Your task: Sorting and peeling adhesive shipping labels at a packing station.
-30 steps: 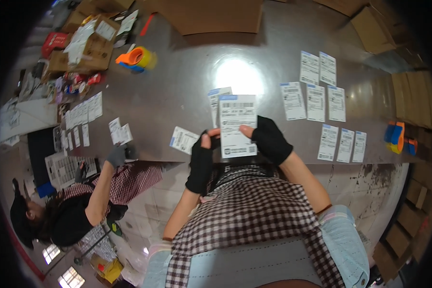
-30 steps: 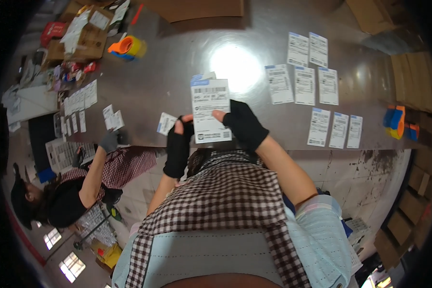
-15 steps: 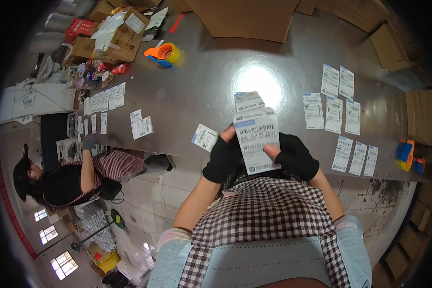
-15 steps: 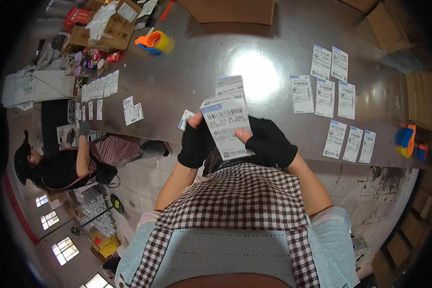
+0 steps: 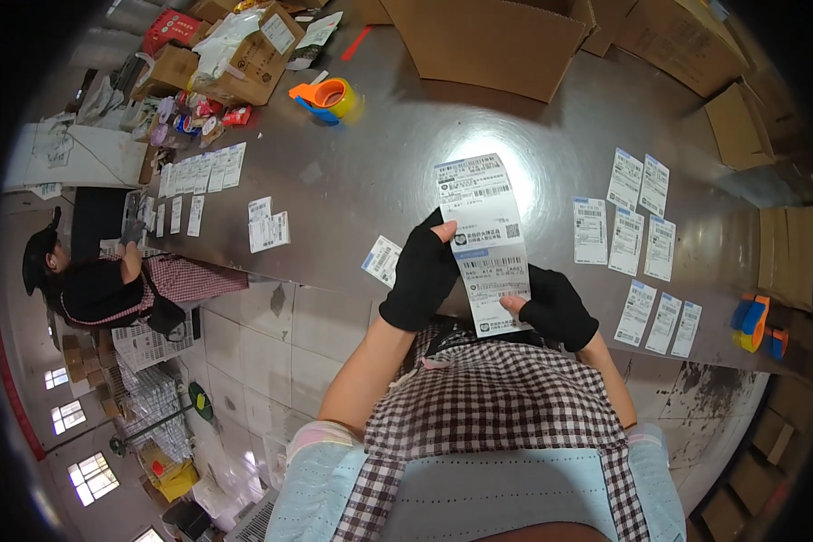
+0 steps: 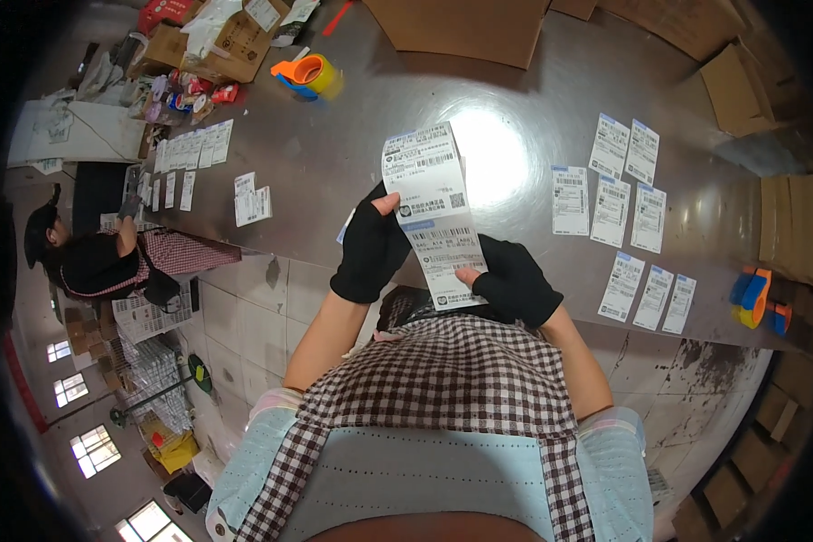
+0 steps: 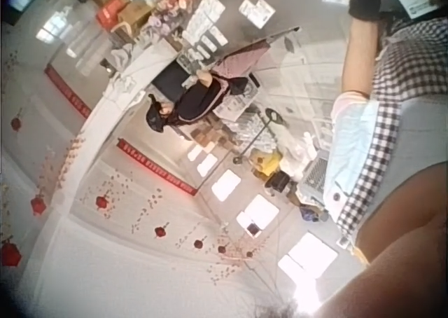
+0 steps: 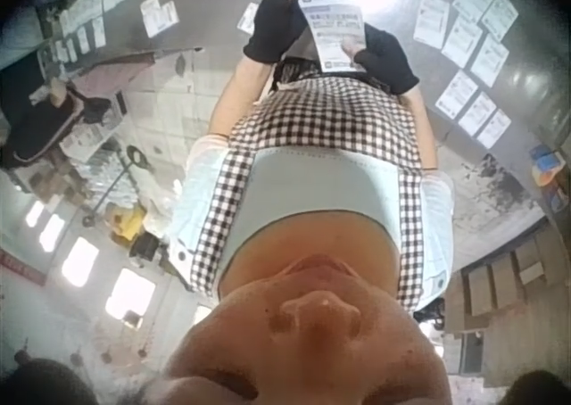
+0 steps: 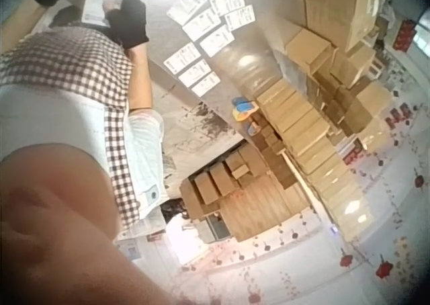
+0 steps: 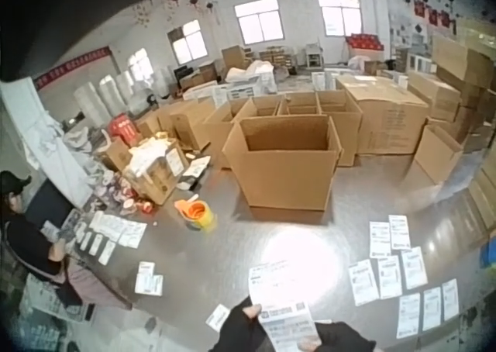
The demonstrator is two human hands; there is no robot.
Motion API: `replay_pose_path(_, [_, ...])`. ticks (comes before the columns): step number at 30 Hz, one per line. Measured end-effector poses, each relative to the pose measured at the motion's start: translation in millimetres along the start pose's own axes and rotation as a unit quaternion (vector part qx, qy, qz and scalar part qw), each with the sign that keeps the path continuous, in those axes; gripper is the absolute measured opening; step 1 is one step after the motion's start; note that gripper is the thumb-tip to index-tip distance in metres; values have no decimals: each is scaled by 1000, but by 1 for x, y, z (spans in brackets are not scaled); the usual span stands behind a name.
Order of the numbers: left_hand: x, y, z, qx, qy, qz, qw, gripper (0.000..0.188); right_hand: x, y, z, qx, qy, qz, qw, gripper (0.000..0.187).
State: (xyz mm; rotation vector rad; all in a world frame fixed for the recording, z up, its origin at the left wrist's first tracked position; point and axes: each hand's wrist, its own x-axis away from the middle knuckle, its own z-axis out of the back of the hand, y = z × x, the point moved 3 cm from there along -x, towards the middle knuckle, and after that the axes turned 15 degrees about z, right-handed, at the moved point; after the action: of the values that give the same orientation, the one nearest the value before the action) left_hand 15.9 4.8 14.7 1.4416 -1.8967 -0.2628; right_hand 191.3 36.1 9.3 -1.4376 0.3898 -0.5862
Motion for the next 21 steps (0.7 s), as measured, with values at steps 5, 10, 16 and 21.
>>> replay_pose_path(5, [-4,1,6,-17,21,-2,1000,37,-1,1,1,-57,8,9,998,41])
replay_pose_path(10, [-4,-4,11,-20,30,-6,999,37,-3,0,5,-36,12,-29,999,38])
replay_pose_path(16, [-6,6,5,166,-67,64,982,40,2,11,20,220,-89,3,972,31])
replay_pose_path(21, [-10,-11,6,50,-25,51,997,41,-5,-22,12,111,242,175,948,21])
